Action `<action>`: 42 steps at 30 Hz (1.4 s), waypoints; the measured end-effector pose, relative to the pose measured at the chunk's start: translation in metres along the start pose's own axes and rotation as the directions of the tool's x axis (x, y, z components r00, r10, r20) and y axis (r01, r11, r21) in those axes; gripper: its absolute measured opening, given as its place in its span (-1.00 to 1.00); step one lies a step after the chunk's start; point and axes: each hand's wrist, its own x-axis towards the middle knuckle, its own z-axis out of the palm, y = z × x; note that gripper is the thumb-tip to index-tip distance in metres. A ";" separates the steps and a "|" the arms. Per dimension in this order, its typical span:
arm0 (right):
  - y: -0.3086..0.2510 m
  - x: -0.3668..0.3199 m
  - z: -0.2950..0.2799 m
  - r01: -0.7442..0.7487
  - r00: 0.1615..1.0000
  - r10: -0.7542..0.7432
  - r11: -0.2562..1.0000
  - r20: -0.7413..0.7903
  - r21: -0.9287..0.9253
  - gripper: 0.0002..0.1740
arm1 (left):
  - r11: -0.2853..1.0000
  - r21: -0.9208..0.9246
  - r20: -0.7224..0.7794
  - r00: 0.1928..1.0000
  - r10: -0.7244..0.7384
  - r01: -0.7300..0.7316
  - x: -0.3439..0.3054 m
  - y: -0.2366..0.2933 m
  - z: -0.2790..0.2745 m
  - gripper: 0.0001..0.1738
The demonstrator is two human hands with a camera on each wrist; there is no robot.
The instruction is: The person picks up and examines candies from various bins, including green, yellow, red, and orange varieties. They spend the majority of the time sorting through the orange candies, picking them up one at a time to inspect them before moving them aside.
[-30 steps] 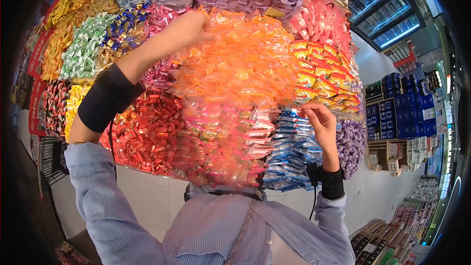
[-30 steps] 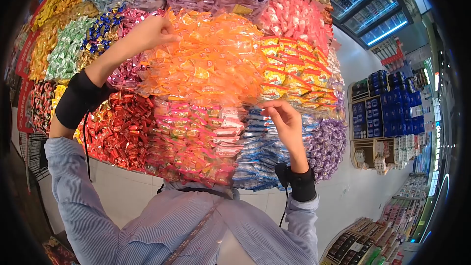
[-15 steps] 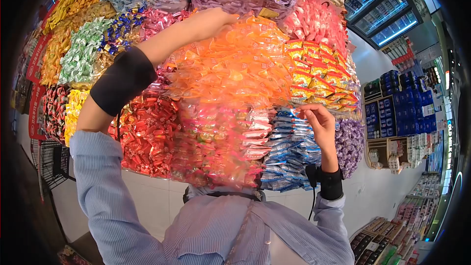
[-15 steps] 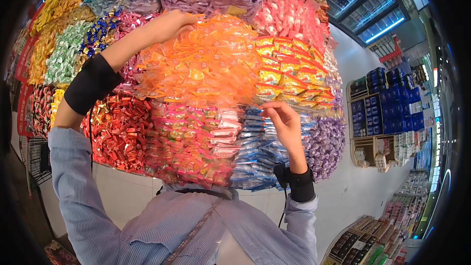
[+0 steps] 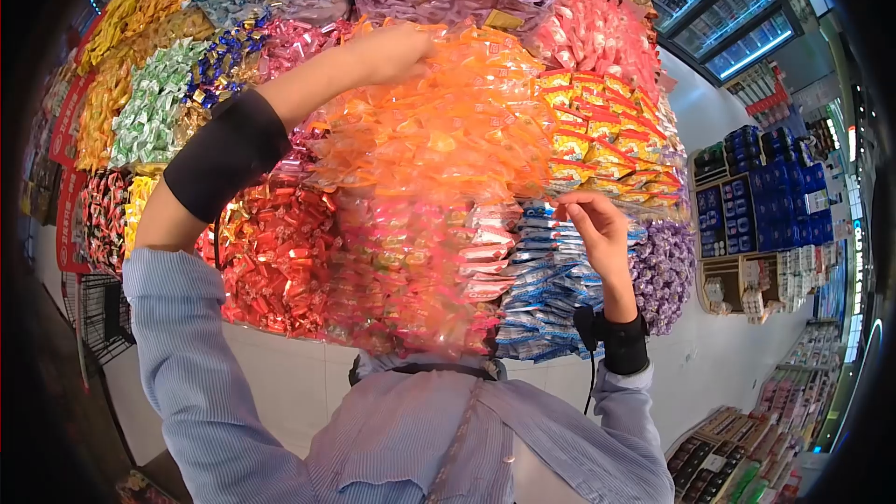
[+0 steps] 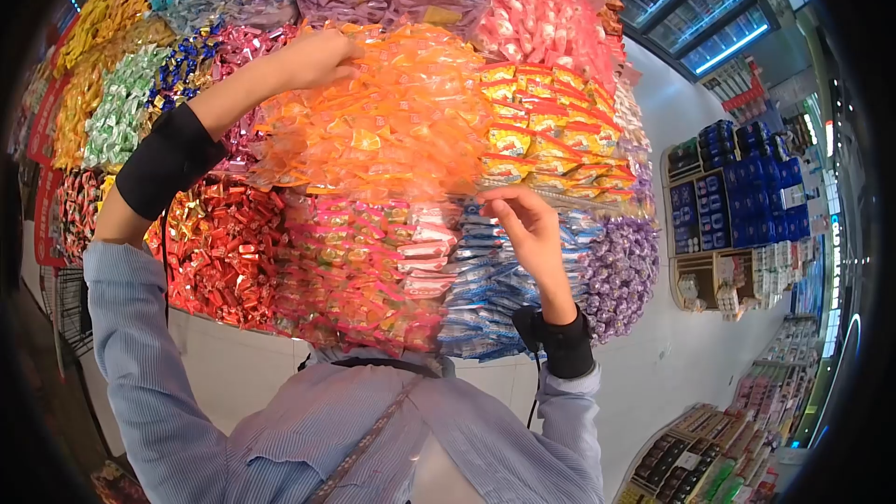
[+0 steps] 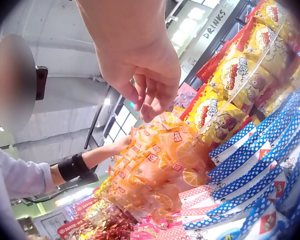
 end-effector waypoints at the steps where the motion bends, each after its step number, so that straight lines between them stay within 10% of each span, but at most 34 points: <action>1: 0.000 0.000 0.000 -0.005 1.000 0.005 1.000 -0.001 -0.010 -0.83 | 1.000 0.006 0.015 1.000 -0.008 0.008 0.000 0.001 0.001 -0.76; 12: 0.000 -0.006 0.007 -0.064 0.997 0.062 0.997 0.039 0.035 -0.85 | 0.991 0.073 0.106 0.987 -0.119 0.111 0.018 -0.003 0.006 -0.74; 22: 0.008 -0.025 -0.001 -0.062 0.997 0.065 0.996 -0.032 0.064 -0.85 | 0.932 -0.324 -0.428 0.853 -0.299 0.164 -0.034 -0.049 -0.044 -0.81; 31: 0.009 -0.018 0.011 -0.094 0.995 0.092 0.990 0.029 0.100 -0.85 | 0.837 -0.463 -0.159 0.902 -0.401 0.291 -0.023 -0.066 -0.017 -0.85; 42: 0.016 -0.015 0.011 -0.122 0.993 0.121 0.987 0.015 0.106 -0.81 | 0.999 -0.038 -0.412 0.911 0.015 -0.033 0.039 -0.073 0.023 -0.77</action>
